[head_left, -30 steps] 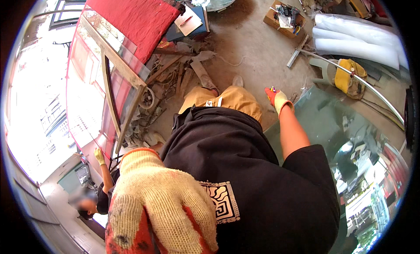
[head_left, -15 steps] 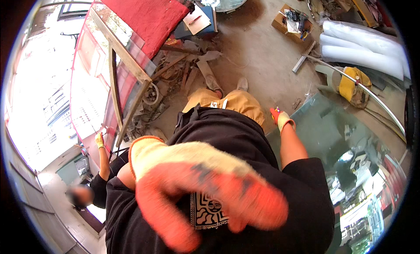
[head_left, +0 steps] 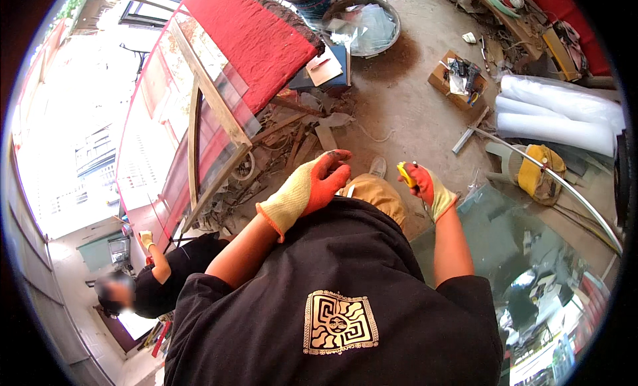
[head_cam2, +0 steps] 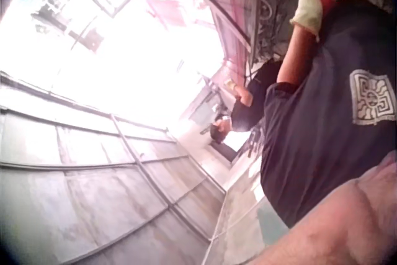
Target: The person puts on gloves, aligns a T-square on a large glass sheet, uses a measuring tape to find the length, and marks a point on the glass with a pen. They also handle a wooden triangular frame and move the T-square across the surface.
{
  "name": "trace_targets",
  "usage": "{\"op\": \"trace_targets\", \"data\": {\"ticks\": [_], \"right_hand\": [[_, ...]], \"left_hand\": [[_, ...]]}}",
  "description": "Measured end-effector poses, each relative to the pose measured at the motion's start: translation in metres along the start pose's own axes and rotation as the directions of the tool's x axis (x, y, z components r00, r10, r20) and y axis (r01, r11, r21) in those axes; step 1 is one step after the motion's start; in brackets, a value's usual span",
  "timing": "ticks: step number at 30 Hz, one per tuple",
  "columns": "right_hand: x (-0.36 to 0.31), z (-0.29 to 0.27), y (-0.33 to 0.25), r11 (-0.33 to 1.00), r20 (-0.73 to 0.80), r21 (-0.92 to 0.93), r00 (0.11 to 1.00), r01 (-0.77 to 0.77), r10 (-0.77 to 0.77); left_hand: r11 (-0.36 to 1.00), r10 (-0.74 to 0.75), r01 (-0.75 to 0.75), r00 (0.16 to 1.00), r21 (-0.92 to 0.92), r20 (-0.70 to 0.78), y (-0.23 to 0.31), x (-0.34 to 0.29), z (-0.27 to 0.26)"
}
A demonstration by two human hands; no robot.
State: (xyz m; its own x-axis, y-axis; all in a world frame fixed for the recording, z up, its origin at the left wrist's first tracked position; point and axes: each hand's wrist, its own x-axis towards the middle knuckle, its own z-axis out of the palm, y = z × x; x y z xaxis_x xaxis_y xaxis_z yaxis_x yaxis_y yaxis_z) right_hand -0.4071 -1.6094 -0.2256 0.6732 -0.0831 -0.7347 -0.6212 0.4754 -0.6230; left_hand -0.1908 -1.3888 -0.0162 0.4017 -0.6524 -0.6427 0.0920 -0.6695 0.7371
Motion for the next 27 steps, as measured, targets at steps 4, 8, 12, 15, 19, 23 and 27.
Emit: {"op": "trace_targets", "data": {"ticks": [4,8,12,15,19,23,27], "right_hand": [[-0.002,0.051,-0.086,0.975,0.329,-0.141,0.937,0.174,-0.120],[-0.007,0.111,-0.136,0.811,0.535,-0.256,0.776,0.526,-0.334],[-0.009,0.152,-0.178,0.830,0.600,-0.275,0.761,0.485,-0.246],[0.007,0.176,-0.183,0.812,0.621,-0.372,0.771,0.451,-0.144],[0.024,0.213,-0.201,0.746,0.602,-0.487,0.793,0.455,-0.091],[0.056,0.251,-0.212,0.725,0.628,-0.526,0.778,0.445,-0.021],[0.084,0.295,-0.229,0.688,0.714,-0.501,0.700,0.526,-0.014]], "left_hand": [[0.998,-0.064,0.064,0.998,0.022,-0.014,-0.021,0.008,-0.010],[0.986,-0.130,0.127,0.991,-0.111,-0.018,-0.033,0.001,-0.018],[0.962,-0.182,0.160,0.980,-0.221,-0.080,-0.029,-0.011,-0.047],[0.941,-0.142,0.115,0.988,-0.317,-0.064,-0.040,-0.019,-0.070],[0.941,-0.094,0.063,0.992,-0.332,-0.080,-0.080,-0.012,-0.099],[0.934,-0.079,0.032,0.990,-0.355,-0.118,-0.092,-0.016,-0.141],[0.980,0.042,-0.076,0.982,-0.185,-0.182,-0.106,-0.019,-0.199]]}}
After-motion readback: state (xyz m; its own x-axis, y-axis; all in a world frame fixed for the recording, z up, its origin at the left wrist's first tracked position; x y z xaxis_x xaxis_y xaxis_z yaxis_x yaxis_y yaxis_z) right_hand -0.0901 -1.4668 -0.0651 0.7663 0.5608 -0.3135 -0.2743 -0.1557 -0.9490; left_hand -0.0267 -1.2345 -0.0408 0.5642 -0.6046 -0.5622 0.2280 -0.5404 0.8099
